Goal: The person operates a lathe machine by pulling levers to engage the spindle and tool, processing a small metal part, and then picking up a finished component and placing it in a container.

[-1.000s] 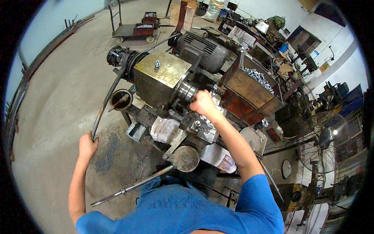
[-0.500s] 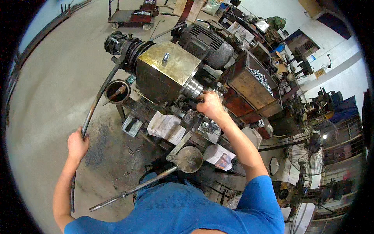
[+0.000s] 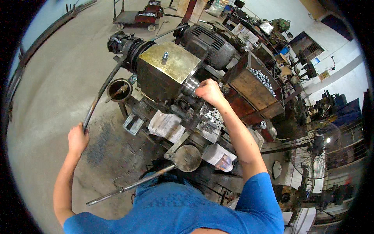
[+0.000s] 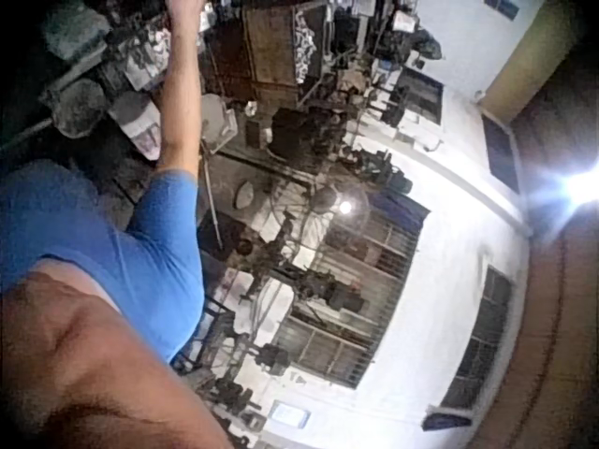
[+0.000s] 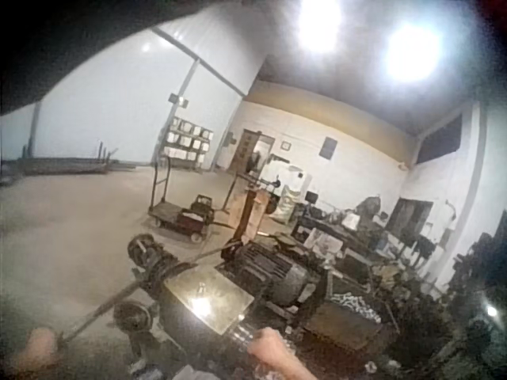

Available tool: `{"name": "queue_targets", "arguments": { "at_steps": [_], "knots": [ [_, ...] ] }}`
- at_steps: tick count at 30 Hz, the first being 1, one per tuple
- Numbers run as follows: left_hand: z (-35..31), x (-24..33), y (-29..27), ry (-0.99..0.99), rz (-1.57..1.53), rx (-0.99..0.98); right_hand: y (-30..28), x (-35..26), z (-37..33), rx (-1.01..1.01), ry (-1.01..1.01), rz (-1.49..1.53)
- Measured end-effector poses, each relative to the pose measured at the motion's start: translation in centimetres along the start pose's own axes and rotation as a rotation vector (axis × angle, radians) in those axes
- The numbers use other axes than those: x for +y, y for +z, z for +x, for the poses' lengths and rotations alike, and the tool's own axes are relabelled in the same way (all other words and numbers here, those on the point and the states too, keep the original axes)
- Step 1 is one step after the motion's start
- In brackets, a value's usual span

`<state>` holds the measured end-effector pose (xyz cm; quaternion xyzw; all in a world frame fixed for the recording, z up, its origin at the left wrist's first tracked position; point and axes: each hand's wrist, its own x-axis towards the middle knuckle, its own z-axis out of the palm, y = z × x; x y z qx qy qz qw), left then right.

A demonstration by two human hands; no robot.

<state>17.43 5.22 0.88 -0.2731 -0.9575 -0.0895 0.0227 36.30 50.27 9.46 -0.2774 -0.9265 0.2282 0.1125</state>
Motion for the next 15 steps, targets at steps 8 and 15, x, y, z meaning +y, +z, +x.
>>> {"name": "queue_targets", "arguments": {
  "at_steps": [8,15],
  "knots": [
    [8.6,-12.4,-0.2,0.084,0.372,0.226,0.0,-1.8,-0.2,-0.043,0.116,-0.123],
    [11.1,-11.2,0.5,-0.118,0.314,0.128,-1.7,-2.3,-3.7,0.102,0.015,-0.2]
  ]
}}
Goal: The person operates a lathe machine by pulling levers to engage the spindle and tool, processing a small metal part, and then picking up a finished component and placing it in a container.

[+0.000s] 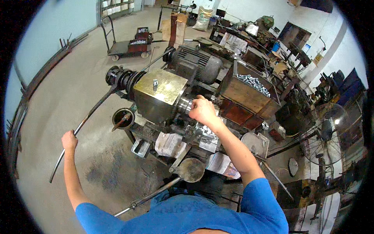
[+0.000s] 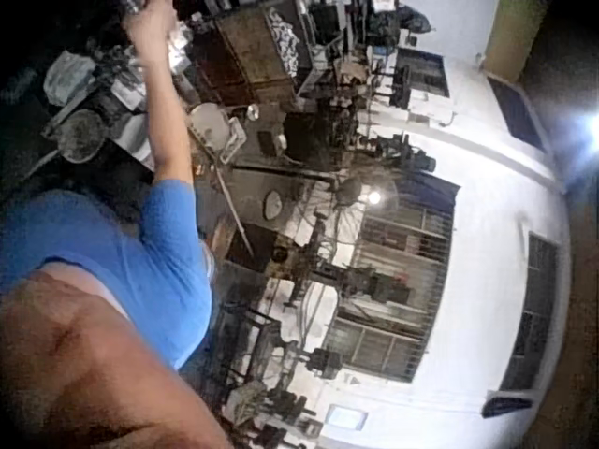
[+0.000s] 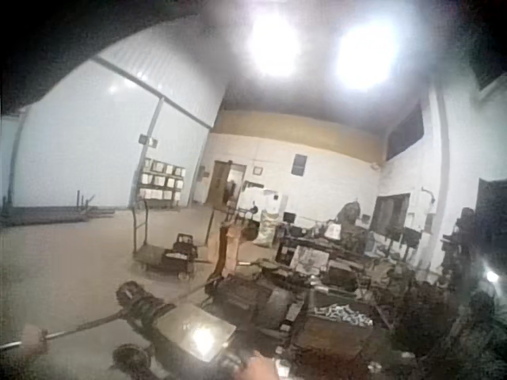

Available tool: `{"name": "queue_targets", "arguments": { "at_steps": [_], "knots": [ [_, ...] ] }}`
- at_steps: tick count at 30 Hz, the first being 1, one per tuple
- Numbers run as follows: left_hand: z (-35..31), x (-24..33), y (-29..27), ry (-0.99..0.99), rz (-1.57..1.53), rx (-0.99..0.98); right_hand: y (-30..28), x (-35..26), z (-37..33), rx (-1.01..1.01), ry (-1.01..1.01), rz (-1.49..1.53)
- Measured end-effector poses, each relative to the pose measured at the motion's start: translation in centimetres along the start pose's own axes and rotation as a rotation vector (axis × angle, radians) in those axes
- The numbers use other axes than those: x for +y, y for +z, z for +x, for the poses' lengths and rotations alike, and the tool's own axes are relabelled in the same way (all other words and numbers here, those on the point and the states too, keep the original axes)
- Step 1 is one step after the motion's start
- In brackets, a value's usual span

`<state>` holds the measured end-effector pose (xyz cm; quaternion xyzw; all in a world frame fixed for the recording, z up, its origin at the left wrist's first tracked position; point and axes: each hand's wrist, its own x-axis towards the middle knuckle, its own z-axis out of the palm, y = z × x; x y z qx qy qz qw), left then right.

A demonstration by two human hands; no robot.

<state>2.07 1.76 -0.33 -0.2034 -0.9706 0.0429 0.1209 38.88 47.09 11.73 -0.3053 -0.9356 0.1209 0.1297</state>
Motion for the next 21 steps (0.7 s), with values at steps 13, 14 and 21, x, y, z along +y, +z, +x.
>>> {"name": "queue_targets", "arguments": {
  "at_steps": [13,14,21],
  "knots": [
    [-11.2,26.1,14.3,0.362,-0.31,-0.457,-3.9,22.9,-27.9,0.315,0.48,0.163],
    [-10.2,27.0,11.5,0.515,-0.169,-0.494,-4.0,25.0,-31.4,0.326,0.532,0.111],
    [-6.6,25.6,11.8,0.505,0.001,-0.407,-3.8,34.9,-44.5,0.051,0.981,-0.515]
  ]
}}
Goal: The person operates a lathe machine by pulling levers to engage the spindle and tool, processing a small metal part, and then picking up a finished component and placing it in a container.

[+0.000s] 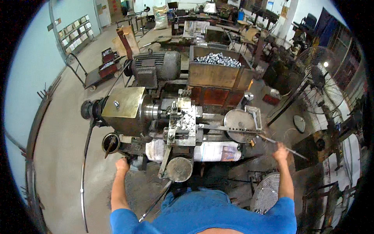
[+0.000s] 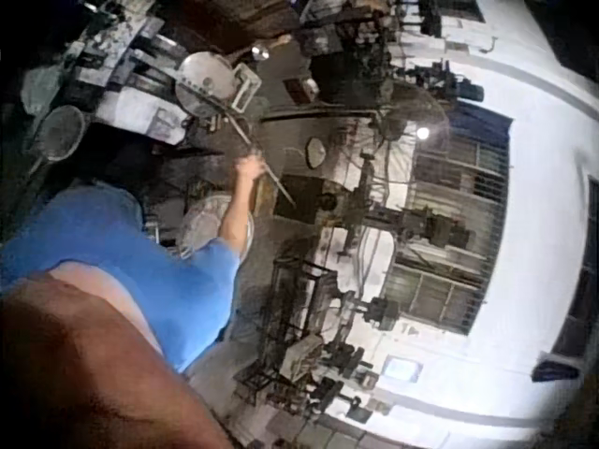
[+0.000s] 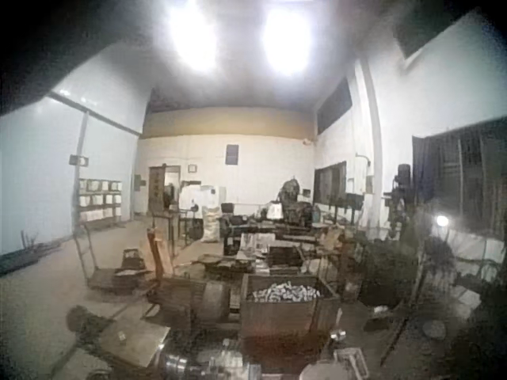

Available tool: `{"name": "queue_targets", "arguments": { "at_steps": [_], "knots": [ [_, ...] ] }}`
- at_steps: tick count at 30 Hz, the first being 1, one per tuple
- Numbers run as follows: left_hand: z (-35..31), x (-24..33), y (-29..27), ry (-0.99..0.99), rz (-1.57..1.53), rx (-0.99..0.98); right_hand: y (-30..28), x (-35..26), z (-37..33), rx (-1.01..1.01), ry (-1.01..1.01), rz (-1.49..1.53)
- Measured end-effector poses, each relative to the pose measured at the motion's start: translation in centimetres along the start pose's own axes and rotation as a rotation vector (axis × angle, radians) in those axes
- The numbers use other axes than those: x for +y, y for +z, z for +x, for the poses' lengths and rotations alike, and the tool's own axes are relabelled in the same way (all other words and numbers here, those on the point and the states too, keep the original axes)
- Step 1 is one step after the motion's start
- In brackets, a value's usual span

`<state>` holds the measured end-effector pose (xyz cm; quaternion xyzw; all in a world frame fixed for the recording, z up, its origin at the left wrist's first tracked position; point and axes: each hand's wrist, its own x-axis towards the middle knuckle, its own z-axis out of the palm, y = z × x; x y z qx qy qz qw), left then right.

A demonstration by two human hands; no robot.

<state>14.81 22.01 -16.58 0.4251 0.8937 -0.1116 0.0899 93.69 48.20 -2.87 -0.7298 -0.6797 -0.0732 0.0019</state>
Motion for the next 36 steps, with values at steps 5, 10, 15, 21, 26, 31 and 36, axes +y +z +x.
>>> {"name": "queue_targets", "arguments": {
  "at_steps": [5,10,15,21,26,31,36],
  "knots": [
    [-5.1,-1.6,0.4,-0.154,-0.437,0.045,3.4,3.9,1.9,-0.16,0.295,-0.093],
    [-11.3,-10.0,10.1,-0.243,-0.644,-0.274,4.5,1.8,-2.4,-0.035,0.158,0.02],
    [-15.1,-9.3,11.5,-0.376,-0.883,-0.469,1.2,-3.9,-13.4,-0.041,0.22,0.048],
    [-12.2,-6.8,9.5,-0.252,-0.938,-0.311,-0.8,-8.4,-16.9,-0.037,0.294,0.149],
    [-8.4,-4.4,7.3,-0.188,-0.936,-0.23,-1.2,-8.3,-17.1,-0.145,0.33,0.196],
    [-6.1,-2.8,5.2,-0.118,-0.725,-0.189,-0.5,-7.3,-16.1,-0.13,0.261,0.201],
    [-3.2,0.0,0.1,-0.004,-0.418,0.145,4.6,2.2,-8.0,0.114,0.108,-0.058]
  ]
}}
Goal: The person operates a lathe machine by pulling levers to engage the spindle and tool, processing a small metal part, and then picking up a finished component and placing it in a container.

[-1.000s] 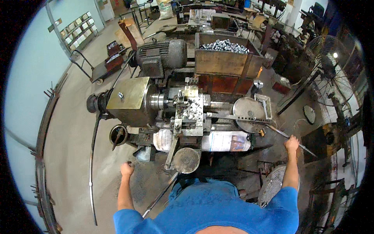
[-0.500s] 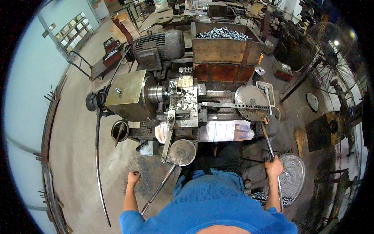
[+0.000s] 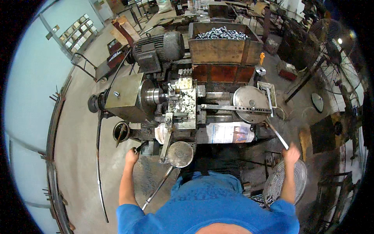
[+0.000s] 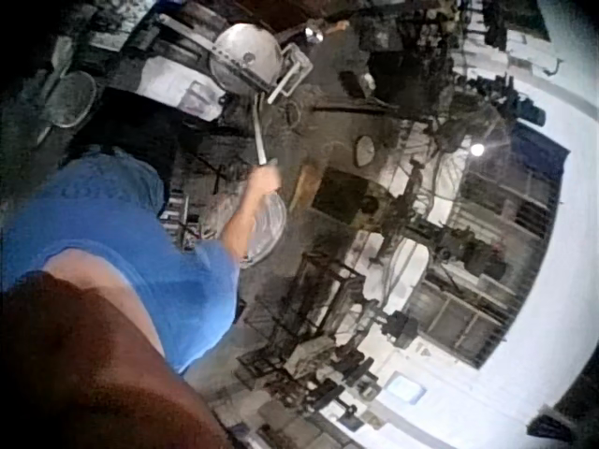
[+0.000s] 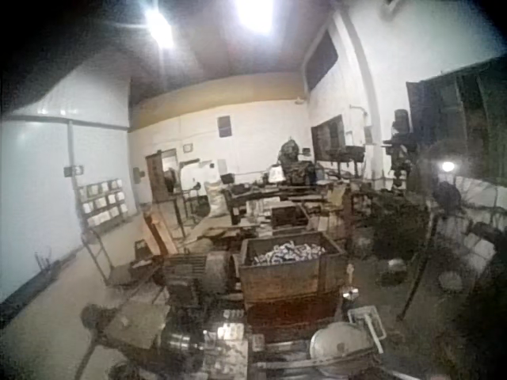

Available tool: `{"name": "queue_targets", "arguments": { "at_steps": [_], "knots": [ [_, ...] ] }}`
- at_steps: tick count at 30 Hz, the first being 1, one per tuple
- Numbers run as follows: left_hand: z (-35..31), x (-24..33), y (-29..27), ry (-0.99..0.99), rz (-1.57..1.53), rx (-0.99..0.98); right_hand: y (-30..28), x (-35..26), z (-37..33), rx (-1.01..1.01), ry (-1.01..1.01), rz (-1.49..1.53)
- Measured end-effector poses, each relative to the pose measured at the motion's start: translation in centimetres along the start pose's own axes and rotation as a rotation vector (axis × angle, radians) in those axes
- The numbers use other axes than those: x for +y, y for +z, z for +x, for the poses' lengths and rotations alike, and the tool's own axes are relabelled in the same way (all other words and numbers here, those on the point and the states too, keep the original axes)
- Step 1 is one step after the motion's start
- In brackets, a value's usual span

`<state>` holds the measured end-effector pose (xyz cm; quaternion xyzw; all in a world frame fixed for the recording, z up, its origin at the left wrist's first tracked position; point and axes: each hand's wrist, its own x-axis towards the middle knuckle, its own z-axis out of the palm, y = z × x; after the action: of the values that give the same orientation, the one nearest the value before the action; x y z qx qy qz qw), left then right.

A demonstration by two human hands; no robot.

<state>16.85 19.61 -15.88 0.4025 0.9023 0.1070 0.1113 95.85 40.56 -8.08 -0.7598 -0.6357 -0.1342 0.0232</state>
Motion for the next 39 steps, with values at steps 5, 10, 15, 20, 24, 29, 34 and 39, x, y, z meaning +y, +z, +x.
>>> {"name": "queue_targets", "arguments": {
  "at_steps": [5,10,15,20,24,29,34,39],
  "knots": [
    [2.2,3.1,-0.4,0.179,0.282,-0.161,-0.3,-0.7,10.7,-0.007,0.186,-0.185],
    [1.2,2.7,6.0,-0.171,0.126,0.047,-5.4,-6.8,8.5,0.076,0.023,-0.007],
    [0.9,-4.8,9.3,-0.236,-0.04,-0.167,-8.8,-13.0,5.9,0.099,-0.158,0.423],
    [1.2,0.8,3.4,0.053,0.349,-0.179,-16.2,-21.7,6.3,0.06,-0.474,0.77],
    [0.3,-0.2,-0.2,0.036,0.136,-0.14,-21.3,-34.0,5.8,0.183,-0.96,0.895],
    [-1.9,1.7,-16.9,0.157,-0.099,0.322,-23.9,-47.3,4.5,0.316,-1.345,0.61],
    [-8.2,-10.6,-21.1,-0.441,0.128,0.37,-24.6,-54.1,2.3,-0.009,-1.372,0.207],
    [-12.3,-1.3,-16.4,-0.271,0.02,0.378,-23.0,-54.3,2.9,-0.007,-1.358,0.237]
  ]
}}
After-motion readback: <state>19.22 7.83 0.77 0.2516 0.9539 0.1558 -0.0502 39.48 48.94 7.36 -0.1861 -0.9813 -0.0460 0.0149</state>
